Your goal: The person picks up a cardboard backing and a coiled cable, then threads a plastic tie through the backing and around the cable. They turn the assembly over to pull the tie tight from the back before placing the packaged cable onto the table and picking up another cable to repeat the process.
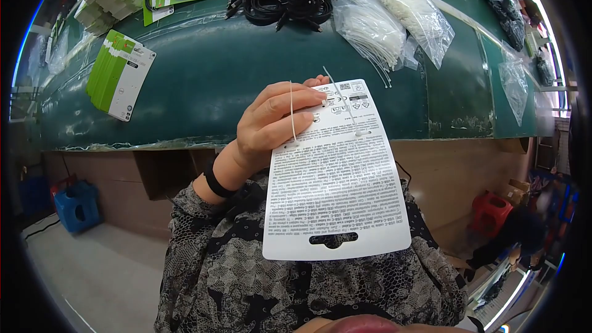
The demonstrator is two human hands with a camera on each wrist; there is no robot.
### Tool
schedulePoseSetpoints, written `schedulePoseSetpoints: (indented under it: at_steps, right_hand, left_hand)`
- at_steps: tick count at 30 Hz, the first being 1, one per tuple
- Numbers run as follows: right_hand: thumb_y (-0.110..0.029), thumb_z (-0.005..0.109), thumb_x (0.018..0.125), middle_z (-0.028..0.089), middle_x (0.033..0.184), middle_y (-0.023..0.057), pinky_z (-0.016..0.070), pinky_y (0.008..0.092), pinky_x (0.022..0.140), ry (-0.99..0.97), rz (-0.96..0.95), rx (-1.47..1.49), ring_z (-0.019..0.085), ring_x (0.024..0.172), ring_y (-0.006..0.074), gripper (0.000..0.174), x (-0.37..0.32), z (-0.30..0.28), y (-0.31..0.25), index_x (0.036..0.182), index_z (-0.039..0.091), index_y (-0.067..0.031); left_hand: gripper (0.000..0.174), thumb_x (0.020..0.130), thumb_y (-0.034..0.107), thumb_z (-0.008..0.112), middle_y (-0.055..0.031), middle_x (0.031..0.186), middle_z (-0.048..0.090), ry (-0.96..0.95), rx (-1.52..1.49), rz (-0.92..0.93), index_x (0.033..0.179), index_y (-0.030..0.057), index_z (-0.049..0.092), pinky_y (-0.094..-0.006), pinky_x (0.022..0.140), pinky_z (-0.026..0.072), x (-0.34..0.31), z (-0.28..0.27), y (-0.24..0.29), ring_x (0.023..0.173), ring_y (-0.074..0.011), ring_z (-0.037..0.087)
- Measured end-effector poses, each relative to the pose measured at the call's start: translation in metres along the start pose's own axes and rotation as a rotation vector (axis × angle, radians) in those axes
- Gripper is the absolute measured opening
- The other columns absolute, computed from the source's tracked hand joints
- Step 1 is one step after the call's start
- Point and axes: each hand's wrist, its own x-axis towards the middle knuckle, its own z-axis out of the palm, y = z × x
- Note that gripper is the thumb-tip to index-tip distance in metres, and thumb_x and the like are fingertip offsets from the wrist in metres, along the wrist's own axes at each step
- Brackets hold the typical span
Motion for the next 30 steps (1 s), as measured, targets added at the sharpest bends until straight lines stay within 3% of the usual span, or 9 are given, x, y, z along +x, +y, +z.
schedulePoseSetpoints:
  at_steps: [11, 14, 19, 26, 28, 30]
  right_hand:
    - [-0.025, 0.053, 0.095, 0.056, 0.105, 0.0059, 0.0500, 0.0207, 0.082, -0.027, 0.169, 0.400, 0.058, 0.094, 0.0127, 0.024, -0.002, -0.001, -0.007, 0.108, 0.052, -0.0057]
    - [-0.026, 0.052, 0.095, 0.058, 0.105, 0.0069, 0.0522, 0.0234, 0.077, 0.233, -0.072, -0.389, 0.060, 0.089, 0.0124, 0.024, -0.028, 0.039, -0.005, 0.107, 0.053, -0.0049]
    - [-0.023, 0.052, 0.095, 0.060, 0.101, 0.0077, 0.0525, 0.0249, 0.073, -0.035, -0.108, -0.481, 0.060, 0.086, 0.0124, 0.020, -0.036, 0.041, -0.013, 0.103, 0.053, -0.0048]
    - [-0.003, 0.059, 0.089, 0.061, 0.095, 0.0079, 0.0503, 0.0245, 0.065, -0.166, -0.848, -0.994, 0.059, 0.075, 0.0110, 0.010, -0.028, 0.016, -0.011, 0.094, 0.050, -0.0044]
    - [-0.001, 0.061, 0.087, 0.061, 0.092, 0.0076, 0.0497, 0.0244, 0.063, -0.197, -0.872, -1.058, 0.058, 0.072, 0.0109, 0.012, -0.030, 0.020, -0.009, 0.093, 0.051, -0.0040]
    - [0.003, 0.064, 0.083, 0.060, 0.086, 0.0069, 0.0484, 0.0243, 0.058, -0.256, -0.924, -1.186, 0.056, 0.065, 0.0106, 0.015, -0.032, 0.041, -0.005, 0.091, 0.053, -0.0030]
  left_hand:
    - [0.038, 0.068, 0.010, 0.078, -0.0154, 0.099, 0.066, -0.021, 0.034, 0.011, 0.095, 0.0043, 0.052, -0.0338, 0.072, 0.0537, -0.001, -0.005, 0.000, 0.086, -0.0274, 0.064]
    - [0.037, 0.069, 0.010, 0.078, -0.0155, 0.098, 0.066, -0.028, 0.038, -0.018, 0.096, 0.0035, 0.053, -0.0342, 0.072, 0.0537, -0.002, -0.009, -0.002, 0.085, -0.0275, 0.064]
    - [0.037, 0.071, 0.010, 0.076, -0.0155, 0.096, 0.066, 0.058, 0.018, -0.037, 0.099, 0.0018, 0.054, -0.0341, 0.071, 0.0534, -0.003, -0.003, -0.008, 0.084, -0.0278, 0.065]
    - [0.036, 0.072, 0.005, 0.074, -0.0157, 0.093, 0.066, 0.017, 0.018, -0.069, 0.101, -0.0004, 0.054, -0.0327, 0.072, 0.0530, 0.001, -0.007, -0.008, 0.084, -0.0262, 0.065]
    - [0.036, 0.072, 0.003, 0.074, -0.0155, 0.092, 0.066, 0.016, 0.014, -0.097, 0.102, -0.0009, 0.054, -0.0324, 0.073, 0.0528, -0.001, -0.007, -0.006, 0.084, -0.0253, 0.065]
    - [0.034, 0.076, 0.000, 0.072, -0.0139, 0.095, 0.065, 0.087, -0.090, -0.452, 0.105, -0.0019, 0.053, -0.0308, 0.075, 0.0525, -0.010, -0.003, 0.001, 0.086, -0.0212, 0.064]
